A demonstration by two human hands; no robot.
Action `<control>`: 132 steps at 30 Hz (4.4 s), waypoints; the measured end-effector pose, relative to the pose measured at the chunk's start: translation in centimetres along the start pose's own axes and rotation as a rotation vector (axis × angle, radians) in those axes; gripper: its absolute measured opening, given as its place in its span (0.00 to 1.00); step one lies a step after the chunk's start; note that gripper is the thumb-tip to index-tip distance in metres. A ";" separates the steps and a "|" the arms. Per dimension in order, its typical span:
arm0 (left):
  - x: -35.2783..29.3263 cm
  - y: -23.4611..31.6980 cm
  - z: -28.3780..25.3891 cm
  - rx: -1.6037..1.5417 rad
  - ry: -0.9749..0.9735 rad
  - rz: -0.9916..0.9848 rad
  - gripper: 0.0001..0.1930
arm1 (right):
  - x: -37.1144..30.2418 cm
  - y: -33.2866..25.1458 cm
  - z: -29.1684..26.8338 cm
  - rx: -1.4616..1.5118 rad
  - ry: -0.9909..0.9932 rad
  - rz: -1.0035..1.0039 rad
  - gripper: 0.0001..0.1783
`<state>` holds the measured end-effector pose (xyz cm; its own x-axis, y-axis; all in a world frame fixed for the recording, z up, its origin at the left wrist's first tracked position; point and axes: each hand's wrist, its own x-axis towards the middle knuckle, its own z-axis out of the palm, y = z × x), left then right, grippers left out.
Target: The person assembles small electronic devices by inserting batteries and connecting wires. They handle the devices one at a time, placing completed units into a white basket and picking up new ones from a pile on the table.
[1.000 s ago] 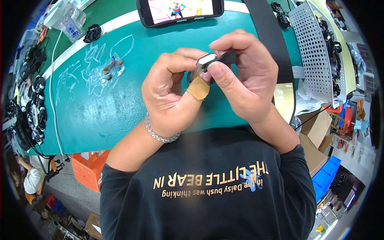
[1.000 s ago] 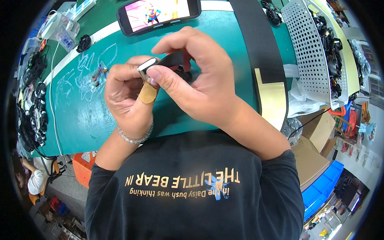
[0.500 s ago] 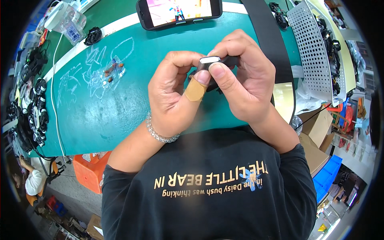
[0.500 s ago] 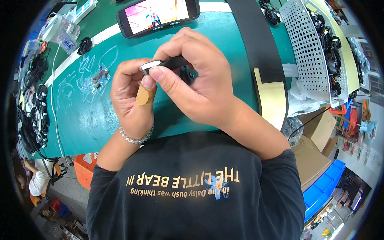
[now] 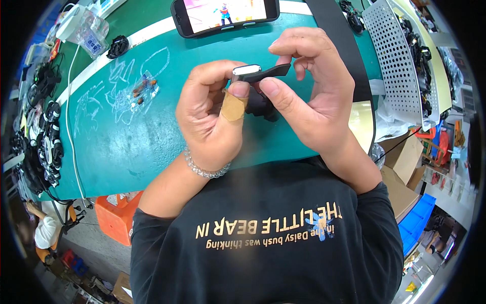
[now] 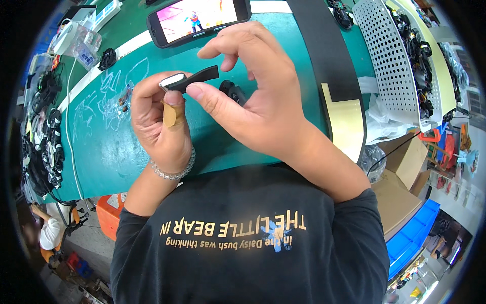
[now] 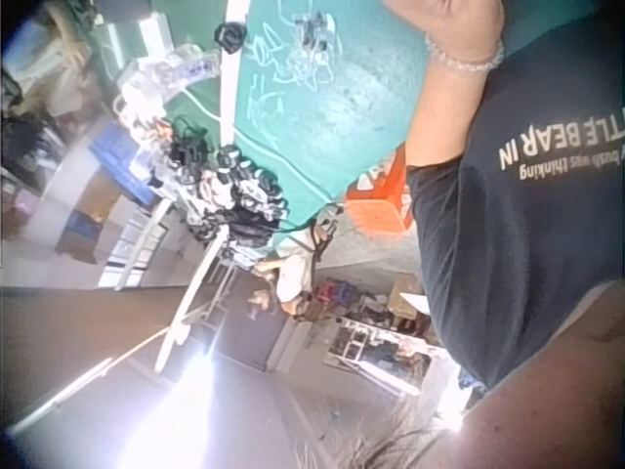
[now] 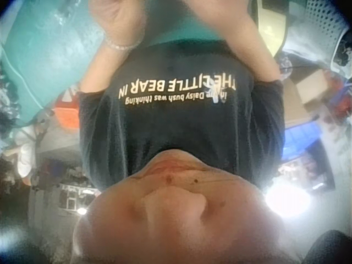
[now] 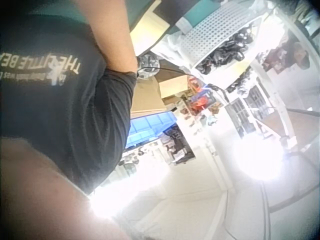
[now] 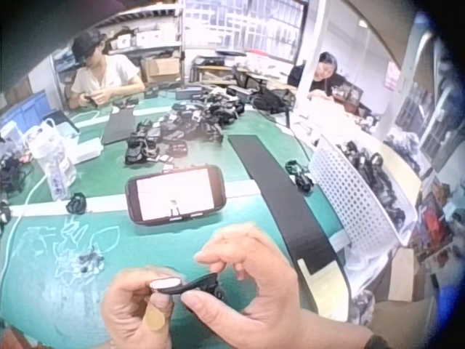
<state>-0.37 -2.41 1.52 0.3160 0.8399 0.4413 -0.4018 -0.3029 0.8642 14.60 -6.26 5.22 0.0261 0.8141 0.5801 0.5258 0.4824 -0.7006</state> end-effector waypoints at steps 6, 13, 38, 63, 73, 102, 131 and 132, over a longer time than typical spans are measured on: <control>0.4 -0.3 0.5 -0.142 0.002 0.061 0.08 | -0.3 0.6 0.0 0.147 -0.018 -0.014 0.09; 0.7 -0.2 0.0 -0.229 -0.103 -0.018 0.09 | -0.2 0.3 0.1 0.203 -0.009 0.015 0.07; 1.5 0.3 -0.9 -0.663 -0.442 -0.409 0.13 | 0.3 -0.9 -0.6 0.262 -0.133 -0.110 0.12; 1.1 -0.8 -2.0 -0.779 -0.638 -0.582 0.19 | 1.0 -1.3 -0.9 0.404 -0.299 0.051 0.17; 1.1 -0.7 -1.6 -0.851 -0.729 -0.607 0.14 | 1.4 -0.8 -1.5 0.383 -0.375 -0.103 0.14; 1.9 -0.6 -0.7 -0.064 -0.225 -0.217 0.03 | 0.0 1.0 -0.9 -0.063 -0.033 0.010 0.04; 1.7 -0.8 -0.7 0.356 -0.165 0.362 0.13 | -1.1 2.1 2.1 0.131 0.026 -0.155 0.09; 1.6 -0.9 -0.7 0.354 -0.155 0.372 0.13 | -1.0 2.0 2.1 0.134 0.026 -0.139 0.10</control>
<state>-0.12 -0.45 1.25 0.3418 0.5786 0.7405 -0.2051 -0.7231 0.6596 13.79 -5.45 2.33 -0.0160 0.7289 0.6845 0.4082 0.6297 -0.6610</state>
